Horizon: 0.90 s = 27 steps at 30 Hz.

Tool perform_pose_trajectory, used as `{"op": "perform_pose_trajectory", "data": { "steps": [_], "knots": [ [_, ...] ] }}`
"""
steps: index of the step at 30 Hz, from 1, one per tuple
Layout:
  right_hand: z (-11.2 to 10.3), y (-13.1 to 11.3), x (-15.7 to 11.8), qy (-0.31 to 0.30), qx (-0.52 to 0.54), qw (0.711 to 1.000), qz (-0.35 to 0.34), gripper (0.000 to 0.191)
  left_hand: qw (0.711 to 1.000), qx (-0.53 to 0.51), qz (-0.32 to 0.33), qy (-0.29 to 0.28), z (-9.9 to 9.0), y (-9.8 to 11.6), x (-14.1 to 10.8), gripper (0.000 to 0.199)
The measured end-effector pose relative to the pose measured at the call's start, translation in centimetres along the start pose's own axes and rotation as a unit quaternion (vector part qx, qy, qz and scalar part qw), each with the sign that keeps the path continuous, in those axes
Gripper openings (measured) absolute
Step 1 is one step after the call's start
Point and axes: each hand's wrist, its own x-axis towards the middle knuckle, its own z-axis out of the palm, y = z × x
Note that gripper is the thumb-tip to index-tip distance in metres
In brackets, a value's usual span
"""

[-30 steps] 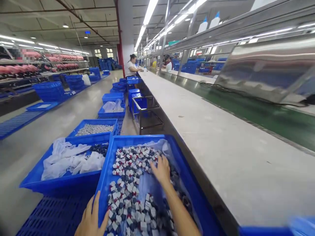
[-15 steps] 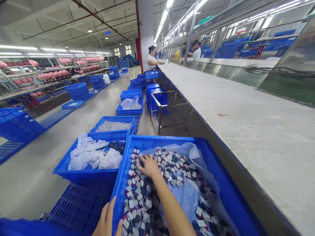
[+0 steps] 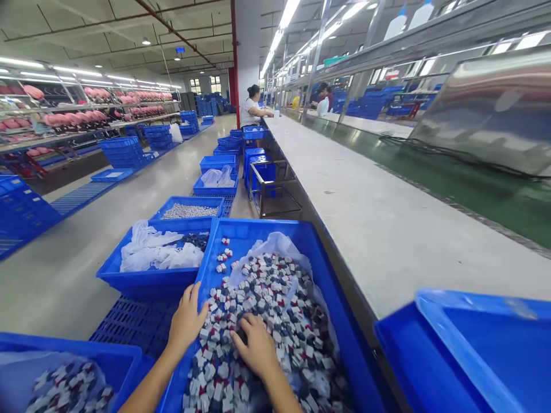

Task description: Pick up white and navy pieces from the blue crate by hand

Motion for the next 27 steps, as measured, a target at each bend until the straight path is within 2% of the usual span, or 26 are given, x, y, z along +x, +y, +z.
{"op": "perform_pose_trajectory", "data": {
  "steps": [3,6,8,10,12,15,18,21,23,27],
  "knots": [
    [0.1,-0.6,-3.3,0.007,0.004,1.0,0.003,0.026,0.998,0.008,0.058,0.015,-0.8,0.6,-1.0,0.048],
    [0.1,0.4,-3.7,0.051,-0.008,0.996,0.074,0.042,0.992,0.007,0.128,-0.017,0.0,1.9,-3.5,0.044],
    [0.0,1.9,-2.8,0.088,-0.019,0.984,0.151,0.054,0.993,0.007,0.114,-0.038,1.6,2.8,-5.7,0.046],
    [-0.2,3.2,-1.8,0.091,-0.023,0.978,0.186,0.056,0.998,0.009,0.042,-0.044,3.5,3.5,-7.6,0.05],
    [-0.4,3.9,-1.4,0.074,-0.025,0.98,0.181,0.051,0.998,0.007,-0.011,-0.059,5.0,3.6,-8.6,0.05],
    [-0.6,3.7,-1.9,0.028,-0.025,0.989,0.145,0.042,0.995,-0.008,-0.017,-0.099,5.7,3.0,-8.1,0.042],
    [-0.4,3.0,-2.4,-0.025,-0.026,0.99,0.136,0.043,0.99,-0.026,-0.001,-0.137,5.2,2.2,-6.9,0.038],
    [-0.1,2.5,-2.2,-0.053,-0.029,0.985,0.16,0.048,0.987,-0.04,0.01,-0.154,4.7,2.1,-6.7,0.048],
    [0.1,2.3,-2.3,-0.068,-0.026,0.984,0.164,0.049,0.986,-0.054,0.026,-0.158,4.4,2.3,-7.2,0.051],
    [0.4,2.2,-4.4,-0.112,0.001,0.984,0.142,0.046,0.976,-0.097,0.071,-0.179,3.9,2.7,-9.2,0.042]
  ]
}}
